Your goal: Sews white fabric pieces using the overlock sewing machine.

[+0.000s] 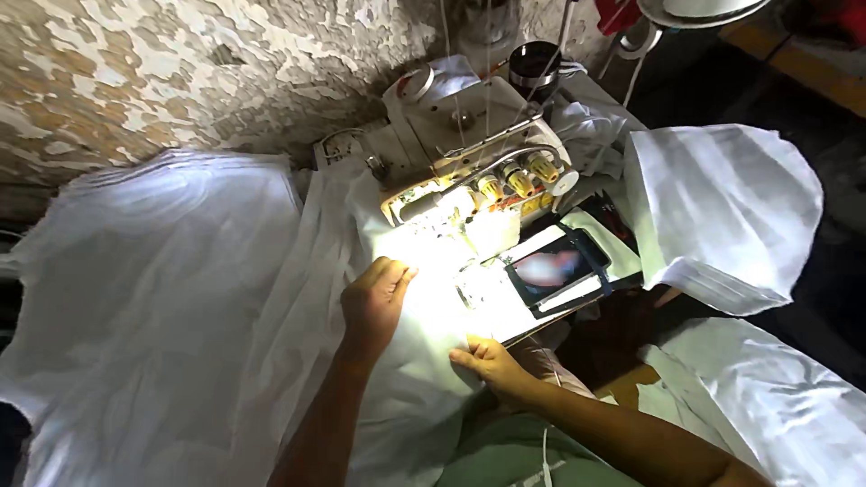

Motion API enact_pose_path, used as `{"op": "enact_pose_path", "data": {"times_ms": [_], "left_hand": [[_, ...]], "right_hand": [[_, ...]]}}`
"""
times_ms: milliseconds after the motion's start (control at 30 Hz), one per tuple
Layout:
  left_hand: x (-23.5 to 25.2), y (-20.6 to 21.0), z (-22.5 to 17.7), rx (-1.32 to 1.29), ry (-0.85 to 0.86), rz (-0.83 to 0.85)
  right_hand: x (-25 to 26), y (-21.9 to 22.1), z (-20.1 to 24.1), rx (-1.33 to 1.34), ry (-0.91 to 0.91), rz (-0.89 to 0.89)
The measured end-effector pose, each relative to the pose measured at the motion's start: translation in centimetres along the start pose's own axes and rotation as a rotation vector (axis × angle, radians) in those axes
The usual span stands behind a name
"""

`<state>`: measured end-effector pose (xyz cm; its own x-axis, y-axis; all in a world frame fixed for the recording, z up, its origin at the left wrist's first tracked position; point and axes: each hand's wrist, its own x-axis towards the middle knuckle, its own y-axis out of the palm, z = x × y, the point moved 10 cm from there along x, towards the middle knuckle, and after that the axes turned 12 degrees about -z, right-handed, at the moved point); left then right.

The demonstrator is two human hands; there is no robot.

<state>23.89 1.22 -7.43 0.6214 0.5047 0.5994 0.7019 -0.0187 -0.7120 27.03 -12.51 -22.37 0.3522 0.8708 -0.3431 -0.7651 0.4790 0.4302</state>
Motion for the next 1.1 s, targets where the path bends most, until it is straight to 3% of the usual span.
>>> {"op": "enact_pose_path", "data": {"times_ms": [167, 333, 567, 800, 1100], "left_hand": [[0.2, 0.9, -0.1, 0.039, 0.045, -0.035], [0.8, 1.1, -0.5, 0.064, 0.068, -0.05], [1.6, 2.2, 1.2, -0.043, 0.072, -0.104], [1.3, 3.1, 1.9, -0.139, -0.003, -0.069], [0.9, 3.1, 2.3, -0.117, -0.084, -0.08]], "right_hand": [[2.1, -1.0, 4.0, 0.045, -0.109, -0.247], [2.3, -1.9, 4.7, 0.08, -0.201, -0.431], [3.4, -2.5, 3.8, 0.061, -0.128, -0.476], [2.3, -2.9, 3.5, -0.13, -0.274, -0.397], [2.5, -3.0, 2.9, -0.125, -0.283, -0.382]]}}
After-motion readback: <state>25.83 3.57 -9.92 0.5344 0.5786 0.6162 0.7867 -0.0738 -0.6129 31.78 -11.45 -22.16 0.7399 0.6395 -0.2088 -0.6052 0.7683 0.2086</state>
